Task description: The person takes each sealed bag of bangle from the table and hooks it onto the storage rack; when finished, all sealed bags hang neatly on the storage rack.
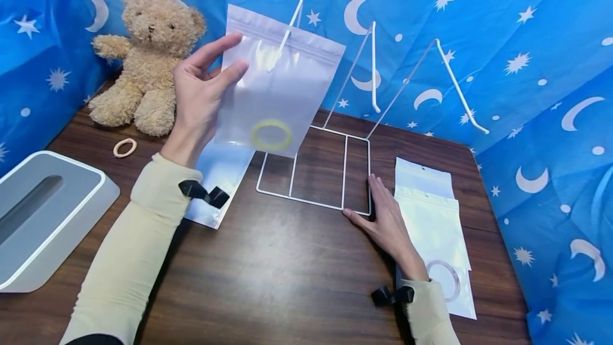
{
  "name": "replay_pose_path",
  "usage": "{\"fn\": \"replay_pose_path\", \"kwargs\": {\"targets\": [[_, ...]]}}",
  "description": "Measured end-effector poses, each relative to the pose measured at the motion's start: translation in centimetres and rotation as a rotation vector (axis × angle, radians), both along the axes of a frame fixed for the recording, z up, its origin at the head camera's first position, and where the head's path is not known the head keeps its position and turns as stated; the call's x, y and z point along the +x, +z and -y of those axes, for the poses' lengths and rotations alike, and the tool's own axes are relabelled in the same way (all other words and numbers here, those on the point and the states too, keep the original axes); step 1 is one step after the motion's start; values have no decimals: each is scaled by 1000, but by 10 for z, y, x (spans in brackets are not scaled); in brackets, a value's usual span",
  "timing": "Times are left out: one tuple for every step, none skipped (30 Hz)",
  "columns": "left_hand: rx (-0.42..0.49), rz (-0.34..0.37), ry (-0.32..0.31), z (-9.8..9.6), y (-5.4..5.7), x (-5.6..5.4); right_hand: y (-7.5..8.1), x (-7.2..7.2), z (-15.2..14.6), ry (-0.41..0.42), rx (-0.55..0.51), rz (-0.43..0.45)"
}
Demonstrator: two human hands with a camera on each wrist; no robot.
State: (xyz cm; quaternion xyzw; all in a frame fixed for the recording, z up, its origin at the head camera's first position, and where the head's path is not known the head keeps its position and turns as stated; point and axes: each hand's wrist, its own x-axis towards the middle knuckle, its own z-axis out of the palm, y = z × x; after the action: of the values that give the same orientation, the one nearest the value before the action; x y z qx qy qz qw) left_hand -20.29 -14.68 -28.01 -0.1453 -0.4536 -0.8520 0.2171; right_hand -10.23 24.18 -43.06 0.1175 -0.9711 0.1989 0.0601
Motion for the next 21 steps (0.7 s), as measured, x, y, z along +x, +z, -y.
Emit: {"fn": "replay_pose_path", "kwargs": {"targets": [[-6, 8, 6, -2, 0, -6, 0, 0, 0, -1, 1, 1], [-13, 16, 11, -3, -1, -11, -1, 0, 0, -3, 3, 4], [-16, 24, 14, -5, -1, -17, -1, 0, 0, -6, 5, 6], [-16, 32, 15, -7, 0, -23, -1, 1, 0, -10, 6, 8], [-15, 38, 16, -8, 0, -28, -1, 1, 0, -13, 6, 10], [-14, 44, 18, -10, 1, -32, -1, 1, 0, -15, 6, 10], [-12, 49, 20, -11, 1, -37, -1, 1, 0, -16, 5, 9], [-7, 55, 22, -13, 2, -40, -1, 1, 1, -16, 5, 11], [-2, 58, 26, -14, 3, -44, 0, 1, 1, -16, 3, 11], [0, 61, 29, -15, 4, -47, 0, 1, 1, -15, 2, 11], [0, 65, 33, -15, 4, -49, 0, 1, 1, -15, 2, 12], [3, 67, 34, -16, 5, -51, 0, 1, 1, -14, 2, 13], [6, 68, 35, -16, 5, -52, 0, 1, 2, -15, 3, 14], [7, 69, 36, -16, 6, -53, 0, 1, 2, -15, 4, 14], [7, 65, 36, -16, 6, -54, 1, 1, 2, -16, 4, 14], [7, 65, 36, -16, 6, -55, 1, 1, 3, -17, 6, 14], [9, 66, 34, -16, 6, -55, 1, 1, 3, -17, 8, 14], [8, 67, 34, -15, 6, -56, 1, 1, 3, -18, 9, 14], [8, 69, 32, -15, 6, -56, 1, 1, 2, -18, 9, 14], [7, 71, 32, -15, 6, -57, 1, 1, 2, -18, 10, 13], [7, 71, 29, -16, 6, -57, 1, 1, 2, -18, 11, 14]]}}
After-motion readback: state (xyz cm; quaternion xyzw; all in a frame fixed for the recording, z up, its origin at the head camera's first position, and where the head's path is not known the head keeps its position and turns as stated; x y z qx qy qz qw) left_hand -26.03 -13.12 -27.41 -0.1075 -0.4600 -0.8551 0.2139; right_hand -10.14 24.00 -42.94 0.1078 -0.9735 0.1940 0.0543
